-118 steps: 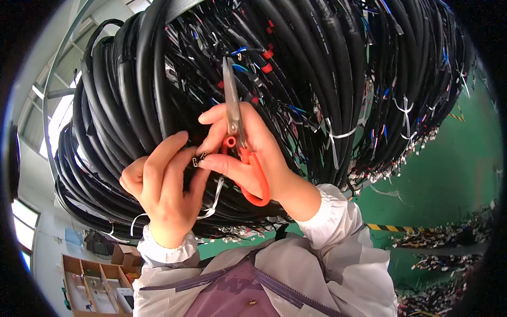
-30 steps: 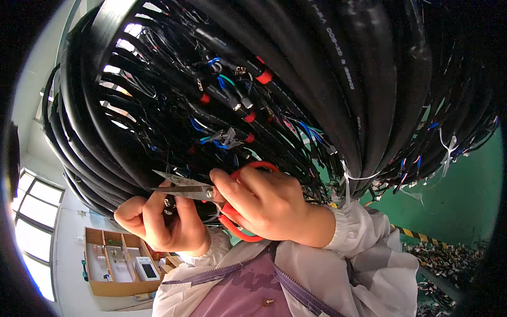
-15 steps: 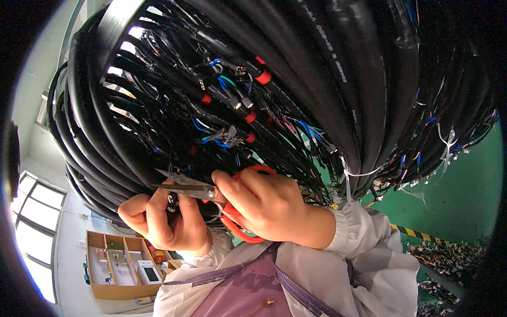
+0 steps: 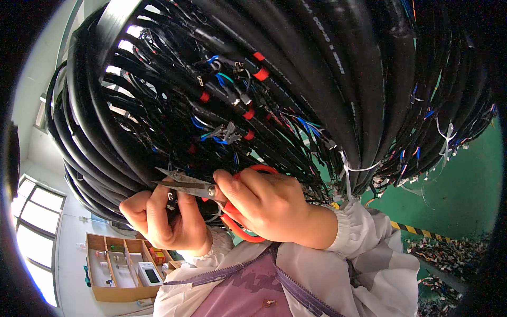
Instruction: Processing bundles of black cables by trimming white plastic ties using scissors in a factory.
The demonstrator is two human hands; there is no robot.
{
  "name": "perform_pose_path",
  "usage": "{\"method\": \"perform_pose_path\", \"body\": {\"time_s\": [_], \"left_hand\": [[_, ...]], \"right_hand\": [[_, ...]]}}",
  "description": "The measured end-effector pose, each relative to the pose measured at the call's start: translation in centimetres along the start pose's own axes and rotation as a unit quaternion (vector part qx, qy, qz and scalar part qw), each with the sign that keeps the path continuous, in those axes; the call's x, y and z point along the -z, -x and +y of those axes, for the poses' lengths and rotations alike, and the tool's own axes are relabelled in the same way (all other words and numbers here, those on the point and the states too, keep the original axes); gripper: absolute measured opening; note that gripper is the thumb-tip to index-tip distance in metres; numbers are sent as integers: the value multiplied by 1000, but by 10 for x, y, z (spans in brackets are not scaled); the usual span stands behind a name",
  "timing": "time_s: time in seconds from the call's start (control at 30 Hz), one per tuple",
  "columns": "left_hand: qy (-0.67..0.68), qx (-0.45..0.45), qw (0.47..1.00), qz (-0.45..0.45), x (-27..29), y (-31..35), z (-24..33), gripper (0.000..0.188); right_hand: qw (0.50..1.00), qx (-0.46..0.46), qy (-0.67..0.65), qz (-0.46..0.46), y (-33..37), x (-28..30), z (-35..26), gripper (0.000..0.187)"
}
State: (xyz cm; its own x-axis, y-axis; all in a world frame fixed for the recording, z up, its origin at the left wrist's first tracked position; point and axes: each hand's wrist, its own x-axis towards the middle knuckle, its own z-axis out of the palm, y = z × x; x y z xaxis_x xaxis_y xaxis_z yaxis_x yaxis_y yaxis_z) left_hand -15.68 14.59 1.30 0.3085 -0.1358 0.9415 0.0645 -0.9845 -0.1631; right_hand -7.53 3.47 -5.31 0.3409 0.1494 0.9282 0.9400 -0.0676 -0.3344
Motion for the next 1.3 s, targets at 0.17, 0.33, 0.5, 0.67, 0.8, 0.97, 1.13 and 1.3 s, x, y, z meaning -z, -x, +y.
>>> {"method": "perform_pose_path", "body": {"time_s": [0.17,0.33,0.5,0.67,0.8,0.97,1.13,1.3], "left_hand": [[-3,15,1000,-14,1,0,1,29],[-15,24,999,-27,1,0,2,31],[-19,25,999,-36,2,1,2,30],[-17,29,999,-39,2,3,1,28],[-21,2,997,-71,9,-1,0,28],[-18,-13,997,-68,10,0,-2,31],[-61,-89,993,-54,6,2,-7,35],[-37,-142,987,-62,8,-1,-16,35]], "right_hand": [[999,-12,7,-37,-2,6,-2,24],[977,-143,-157,-20,-4,5,4,23],[980,-133,-148,-18,-6,10,7,21],[953,-106,-281,-48,-32,17,-4,27],[947,-101,-284,-110,-45,14,-2,20],[975,-35,-206,-71,-41,10,4,21],[946,-149,-260,-128,-45,13,0,10],[922,-178,-316,-131,-40,10,-10,8]]}}
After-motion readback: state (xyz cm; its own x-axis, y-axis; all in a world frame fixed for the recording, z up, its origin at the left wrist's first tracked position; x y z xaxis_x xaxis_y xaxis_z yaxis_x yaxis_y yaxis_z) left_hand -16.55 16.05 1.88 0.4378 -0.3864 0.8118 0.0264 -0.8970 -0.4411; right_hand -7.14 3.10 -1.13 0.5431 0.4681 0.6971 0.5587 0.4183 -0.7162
